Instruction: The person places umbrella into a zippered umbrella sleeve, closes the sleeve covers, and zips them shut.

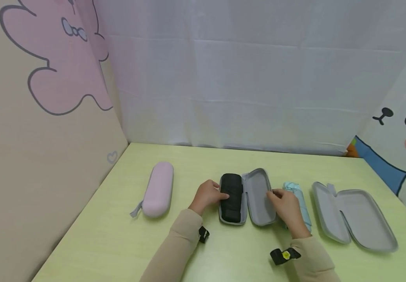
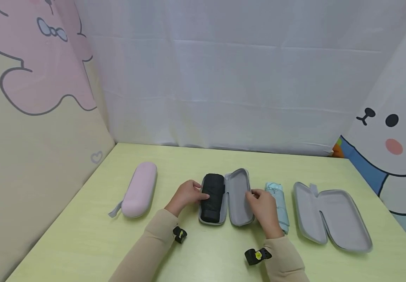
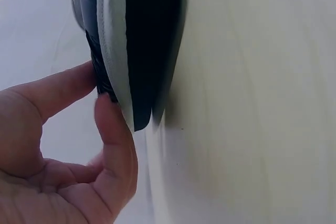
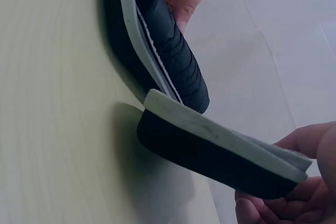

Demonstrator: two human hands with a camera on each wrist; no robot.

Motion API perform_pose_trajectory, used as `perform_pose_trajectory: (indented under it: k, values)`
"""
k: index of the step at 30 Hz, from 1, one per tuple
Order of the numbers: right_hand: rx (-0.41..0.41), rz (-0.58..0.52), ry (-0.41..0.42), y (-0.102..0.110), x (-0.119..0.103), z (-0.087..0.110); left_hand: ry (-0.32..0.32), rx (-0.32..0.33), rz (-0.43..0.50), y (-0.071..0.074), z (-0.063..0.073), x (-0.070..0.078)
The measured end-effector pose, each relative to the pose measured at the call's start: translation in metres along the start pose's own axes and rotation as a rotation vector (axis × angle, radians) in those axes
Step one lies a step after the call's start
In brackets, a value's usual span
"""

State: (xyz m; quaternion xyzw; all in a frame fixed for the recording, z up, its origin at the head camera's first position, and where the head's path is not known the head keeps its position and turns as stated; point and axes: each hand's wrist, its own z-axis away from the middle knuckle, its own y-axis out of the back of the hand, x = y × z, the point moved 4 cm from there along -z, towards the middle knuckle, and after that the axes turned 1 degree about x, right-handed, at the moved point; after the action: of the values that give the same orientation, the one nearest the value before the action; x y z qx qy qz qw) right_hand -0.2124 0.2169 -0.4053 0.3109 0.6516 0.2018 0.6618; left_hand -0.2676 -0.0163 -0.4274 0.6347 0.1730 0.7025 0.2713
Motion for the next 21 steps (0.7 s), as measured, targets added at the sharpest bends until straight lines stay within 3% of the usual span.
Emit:
perform_pose_trajectory:
  k: [4,11,21]
  values:
    - [-0.034,-0.055,-0.032,-0.001,-0.001,0.0,0.025,-0.031,0.02,-0.001,-0.001,-0.006]
    - [-0.086,-0.141,-0.079,-0.004,0.0,-0.001,0.069,-0.127,0.201,-0.005,-0.003,-0.011]
    - [-0.03,-0.184,-0.075,-0.008,-0.009,0.0,0.12,-0.135,0.386,-0.006,-0.001,-0.012]
